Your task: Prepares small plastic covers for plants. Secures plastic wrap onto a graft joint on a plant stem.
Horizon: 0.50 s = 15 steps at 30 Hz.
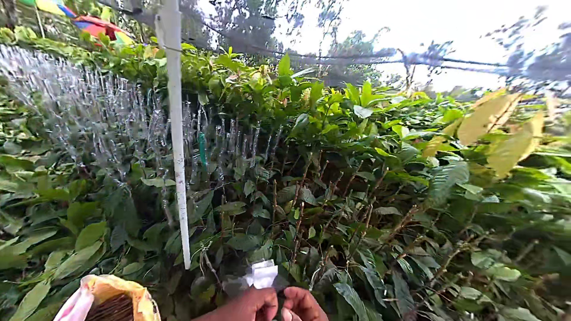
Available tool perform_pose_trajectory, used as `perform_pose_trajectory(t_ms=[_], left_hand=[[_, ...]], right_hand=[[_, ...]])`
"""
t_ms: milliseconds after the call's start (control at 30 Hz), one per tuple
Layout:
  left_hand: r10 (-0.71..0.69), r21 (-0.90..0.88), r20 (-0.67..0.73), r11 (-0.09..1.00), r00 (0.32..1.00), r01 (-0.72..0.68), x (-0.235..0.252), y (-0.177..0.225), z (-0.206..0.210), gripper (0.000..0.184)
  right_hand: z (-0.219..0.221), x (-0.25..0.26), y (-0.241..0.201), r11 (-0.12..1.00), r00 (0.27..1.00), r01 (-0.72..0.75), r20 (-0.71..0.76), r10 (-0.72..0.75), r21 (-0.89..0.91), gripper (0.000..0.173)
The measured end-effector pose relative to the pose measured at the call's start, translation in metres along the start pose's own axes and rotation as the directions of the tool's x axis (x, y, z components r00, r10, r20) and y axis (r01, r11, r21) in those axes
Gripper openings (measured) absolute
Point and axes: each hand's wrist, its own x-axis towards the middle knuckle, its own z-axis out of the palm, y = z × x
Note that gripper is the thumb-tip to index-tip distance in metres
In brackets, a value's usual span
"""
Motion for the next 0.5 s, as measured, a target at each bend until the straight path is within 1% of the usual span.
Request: perform_pose_trajectory(t_ms=[33,67,100,133,167,200,233,267,300,333,367,400,433,467,500], left_hand=[[0.002,-0.015,0.022,1.000,1.000,-0.001,0.005,0.000,0.008,0.022],[0.019,-0.061,0.018,0.998,1.000,-0.018,0.008,-0.003,0.017,0.021],[0.045,-0.152,-0.028,0.987,0.999,-0.049,0.009,-0.007,0.028,0.019],[0.062,-0.278,-0.104,0.956,0.993,-0.089,0.009,-0.013,0.038,0.016],[0.042,-0.405,-0.191,0.907,0.981,-0.117,0.009,-0.016,0.046,0.017],[-0.014,-0.514,-0.273,0.847,0.962,-0.133,0.009,-0.013,0.051,0.023],[-0.092,-0.596,-0.345,0.791,0.934,-0.142,0.010,-0.007,0.053,0.026],[-0.183,-0.657,-0.416,0.737,0.891,-0.156,0.010,0.001,0.052,0.030],[-0.264,-0.694,-0.488,0.695,0.832,-0.187,0.010,0.008,0.049,0.033],[-0.295,-0.702,-0.551,0.669,0.780,-0.243,0.010,0.016,0.046,0.034],[-0.256,-0.692,-0.587,0.652,0.768,-0.311,0.007,0.025,0.042,0.032],[-0.152,-0.675,-0.584,0.636,0.797,-0.373,0.001,0.038,0.041,0.029],[0.002,-0.652,-0.538,0.633,0.843,-0.418,-0.006,0.055,0.042,0.026],[0.154,-0.600,-0.480,0.660,0.864,-0.452,-0.012,0.078,0.045,0.028],[0.263,-0.503,-0.452,0.714,0.852,-0.487,-0.018,0.104,0.052,0.030]], right_hand=[[0.000,-0.001,0.001,0.998,0.999,-0.008,-0.033,0.010,0.060,0.032],[-0.001,-0.002,0.002,0.992,0.998,-0.001,-0.061,0.009,0.128,0.024],[-0.003,-0.003,0.004,0.980,0.997,0.020,-0.078,-0.005,0.196,0.014],[-0.006,-0.004,0.004,0.963,0.997,0.048,-0.078,-0.028,0.265,0.012],[-0.011,-0.003,0.002,0.938,0.996,0.074,-0.066,-0.055,0.339,0.015],[-0.019,-0.002,-0.001,0.904,0.995,0.099,-0.050,-0.087,0.415,0.016],[-0.028,0.000,-0.005,0.869,0.992,0.126,-0.050,-0.117,0.479,0.016],[-0.039,0.002,-0.010,0.834,0.988,0.154,-0.071,-0.137,0.530,0.015],[-0.052,0.003,-0.018,0.795,0.983,0.183,-0.111,-0.146,0.578,0.014],[-0.064,0.005,-0.026,0.767,0.976,0.212,-0.173,-0.133,0.605,0.015],[-0.077,0.008,-0.033,0.749,0.962,0.249,-0.246,-0.118,0.614,0.017],[-0.089,0.010,-0.037,0.745,0.943,0.288,-0.311,-0.114,0.601,0.019],[-0.099,0.012,-0.038,0.756,0.922,0.322,-0.371,-0.113,0.570,0.021],[-0.107,0.014,-0.038,0.777,0.900,0.345,-0.421,-0.114,0.527,0.023],[-0.112,0.016,-0.037,0.799,0.883,0.353,-0.456,-0.111,0.488,0.024]])
